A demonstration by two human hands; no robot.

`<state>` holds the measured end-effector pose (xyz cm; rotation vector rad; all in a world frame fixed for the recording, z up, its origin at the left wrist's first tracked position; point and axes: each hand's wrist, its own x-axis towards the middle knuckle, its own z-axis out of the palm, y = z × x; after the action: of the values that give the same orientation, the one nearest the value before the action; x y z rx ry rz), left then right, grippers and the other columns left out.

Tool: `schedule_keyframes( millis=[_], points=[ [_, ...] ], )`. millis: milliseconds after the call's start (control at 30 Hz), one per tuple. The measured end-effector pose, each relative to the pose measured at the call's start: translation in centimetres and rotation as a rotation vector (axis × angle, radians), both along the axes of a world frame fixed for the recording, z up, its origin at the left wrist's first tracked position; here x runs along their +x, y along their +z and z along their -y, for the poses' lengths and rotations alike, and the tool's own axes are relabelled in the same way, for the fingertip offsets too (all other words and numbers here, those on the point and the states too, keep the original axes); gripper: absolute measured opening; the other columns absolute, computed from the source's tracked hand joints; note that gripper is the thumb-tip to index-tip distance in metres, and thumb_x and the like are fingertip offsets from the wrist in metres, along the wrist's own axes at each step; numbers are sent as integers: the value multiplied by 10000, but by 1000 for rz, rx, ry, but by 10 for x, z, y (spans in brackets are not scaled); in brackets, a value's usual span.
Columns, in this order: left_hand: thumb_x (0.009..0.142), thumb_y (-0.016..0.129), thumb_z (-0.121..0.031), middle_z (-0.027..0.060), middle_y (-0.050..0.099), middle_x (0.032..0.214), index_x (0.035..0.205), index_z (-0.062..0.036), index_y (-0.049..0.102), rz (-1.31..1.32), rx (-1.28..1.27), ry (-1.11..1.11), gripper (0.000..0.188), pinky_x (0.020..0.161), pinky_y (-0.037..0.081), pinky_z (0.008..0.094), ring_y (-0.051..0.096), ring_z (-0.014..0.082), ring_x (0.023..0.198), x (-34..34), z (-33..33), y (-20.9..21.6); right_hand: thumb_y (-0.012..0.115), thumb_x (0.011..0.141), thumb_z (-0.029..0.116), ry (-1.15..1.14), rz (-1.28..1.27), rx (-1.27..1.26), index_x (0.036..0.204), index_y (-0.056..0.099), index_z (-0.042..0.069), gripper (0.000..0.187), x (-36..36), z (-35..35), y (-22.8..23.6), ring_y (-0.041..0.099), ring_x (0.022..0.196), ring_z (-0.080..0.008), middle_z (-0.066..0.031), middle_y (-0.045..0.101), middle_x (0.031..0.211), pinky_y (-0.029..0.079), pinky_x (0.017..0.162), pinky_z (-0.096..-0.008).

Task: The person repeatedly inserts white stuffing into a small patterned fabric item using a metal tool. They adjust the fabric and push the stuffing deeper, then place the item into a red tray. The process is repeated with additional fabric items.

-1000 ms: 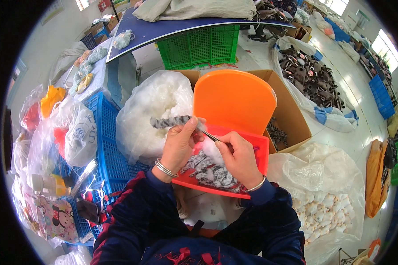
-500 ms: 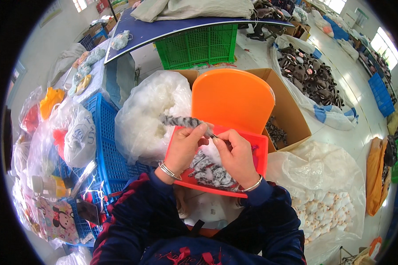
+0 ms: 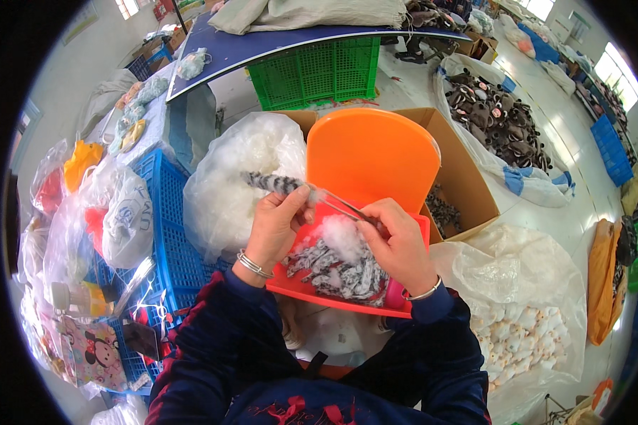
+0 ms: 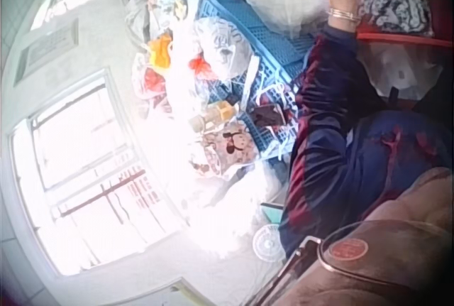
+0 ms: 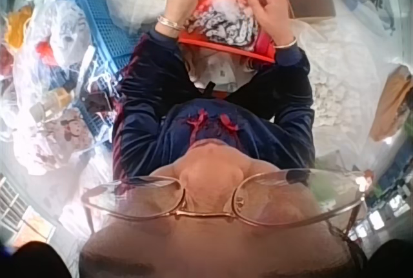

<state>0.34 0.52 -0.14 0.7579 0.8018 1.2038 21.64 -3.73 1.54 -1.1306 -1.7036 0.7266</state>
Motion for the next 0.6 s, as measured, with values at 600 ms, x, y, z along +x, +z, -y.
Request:
schedule_keyframes(
  millis=[600],
  points=[
    [962,628,-217,34,629,753,901,-5,678,-267,33,-213,226,607,459,226,561,99,632,8,14,1,649,887,-2,-10,-19,-2,933,595,-13,72,-22,2,-9,579,695,-168,-98,578,827,469,619,-274]
  ],
)
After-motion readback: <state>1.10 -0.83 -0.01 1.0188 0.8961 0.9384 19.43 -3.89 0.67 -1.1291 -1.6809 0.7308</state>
